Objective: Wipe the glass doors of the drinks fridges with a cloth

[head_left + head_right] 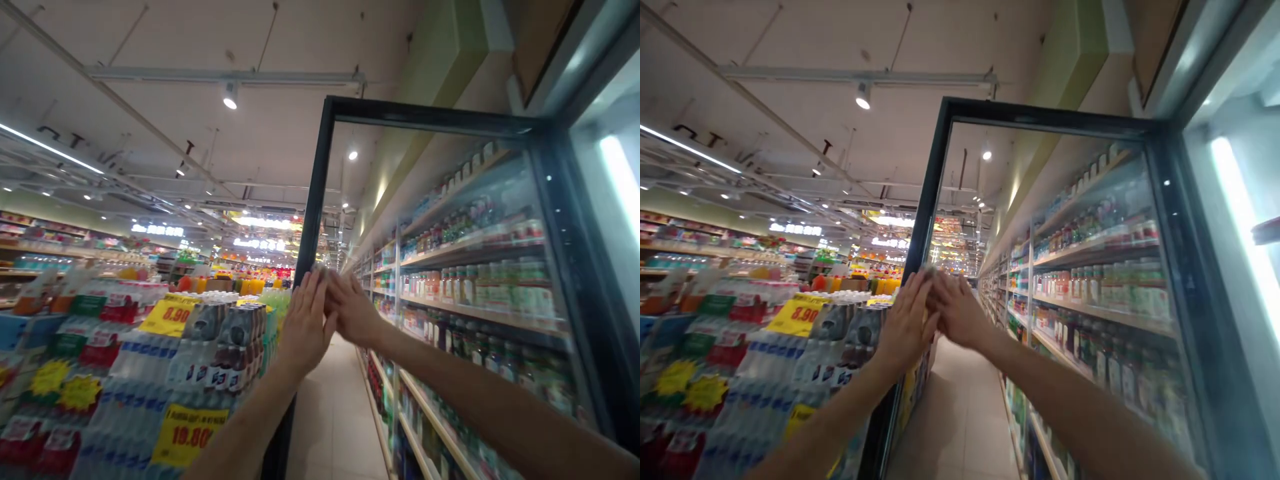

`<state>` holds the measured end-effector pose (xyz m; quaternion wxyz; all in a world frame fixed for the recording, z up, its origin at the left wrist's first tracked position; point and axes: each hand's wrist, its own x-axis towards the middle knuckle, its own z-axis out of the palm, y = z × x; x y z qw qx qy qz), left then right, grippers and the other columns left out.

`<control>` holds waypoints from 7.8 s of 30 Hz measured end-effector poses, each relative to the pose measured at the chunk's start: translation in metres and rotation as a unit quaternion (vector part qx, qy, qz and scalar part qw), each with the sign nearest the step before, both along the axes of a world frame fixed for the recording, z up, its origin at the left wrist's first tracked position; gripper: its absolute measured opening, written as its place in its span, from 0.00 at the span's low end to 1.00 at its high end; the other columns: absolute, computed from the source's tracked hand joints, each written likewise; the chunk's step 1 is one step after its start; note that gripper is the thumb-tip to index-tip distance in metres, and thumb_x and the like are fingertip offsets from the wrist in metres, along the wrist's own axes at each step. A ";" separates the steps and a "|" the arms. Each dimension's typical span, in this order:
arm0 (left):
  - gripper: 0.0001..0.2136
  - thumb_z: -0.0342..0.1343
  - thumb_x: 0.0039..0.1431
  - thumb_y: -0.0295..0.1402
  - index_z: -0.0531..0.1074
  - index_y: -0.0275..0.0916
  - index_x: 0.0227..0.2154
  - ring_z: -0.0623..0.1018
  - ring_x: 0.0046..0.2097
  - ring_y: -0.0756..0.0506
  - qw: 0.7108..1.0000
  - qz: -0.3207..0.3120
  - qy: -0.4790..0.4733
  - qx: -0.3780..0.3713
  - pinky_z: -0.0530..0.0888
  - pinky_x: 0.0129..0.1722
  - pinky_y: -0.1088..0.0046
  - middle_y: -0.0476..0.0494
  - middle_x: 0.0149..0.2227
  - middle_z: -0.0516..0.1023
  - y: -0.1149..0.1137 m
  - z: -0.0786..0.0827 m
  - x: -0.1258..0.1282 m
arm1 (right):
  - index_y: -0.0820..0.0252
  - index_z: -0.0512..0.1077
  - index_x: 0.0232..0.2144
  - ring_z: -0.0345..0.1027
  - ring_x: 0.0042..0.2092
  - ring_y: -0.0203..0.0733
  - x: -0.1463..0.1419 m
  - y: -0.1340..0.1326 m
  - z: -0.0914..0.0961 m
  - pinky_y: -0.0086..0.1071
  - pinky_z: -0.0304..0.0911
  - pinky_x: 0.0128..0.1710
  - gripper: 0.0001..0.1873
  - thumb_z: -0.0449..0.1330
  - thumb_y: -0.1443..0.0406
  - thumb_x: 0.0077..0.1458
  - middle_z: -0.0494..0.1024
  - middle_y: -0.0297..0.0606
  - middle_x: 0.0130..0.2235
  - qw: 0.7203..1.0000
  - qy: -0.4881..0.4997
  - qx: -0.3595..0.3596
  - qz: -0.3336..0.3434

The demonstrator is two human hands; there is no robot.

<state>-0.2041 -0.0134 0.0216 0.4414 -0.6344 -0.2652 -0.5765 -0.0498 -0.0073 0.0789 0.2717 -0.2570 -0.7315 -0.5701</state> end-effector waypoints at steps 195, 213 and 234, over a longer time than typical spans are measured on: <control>0.25 0.42 0.62 0.37 0.53 0.33 0.61 0.45 0.67 0.40 0.981 0.015 0.190 0.024 0.53 0.63 0.57 0.38 0.65 0.53 0.028 0.066 0.113 | 0.59 0.66 0.52 0.52 0.63 0.52 0.207 -0.008 0.018 0.53 0.50 0.58 0.22 0.44 0.62 0.60 0.63 0.48 0.60 0.921 0.358 0.154 -0.013; 0.24 0.39 0.63 0.37 0.55 0.33 0.60 0.47 0.67 0.39 0.990 0.005 0.142 0.014 0.54 0.63 0.55 0.38 0.65 0.53 0.023 0.086 0.164 | 0.61 0.60 0.58 0.60 0.57 0.52 0.215 -0.009 0.016 0.50 0.53 0.56 0.28 0.39 0.57 0.59 0.67 0.49 0.56 0.897 0.392 0.116 0.165; 0.26 0.42 0.62 0.36 0.50 0.28 0.60 0.42 0.67 0.36 0.997 0.031 -0.057 -0.043 0.51 0.64 0.52 0.30 0.66 0.47 0.044 0.081 0.079 | 0.60 0.63 0.55 0.48 0.64 0.53 0.202 -0.003 0.012 0.53 0.50 0.59 0.23 0.45 0.61 0.61 0.63 0.46 0.60 0.936 0.315 0.155 -0.029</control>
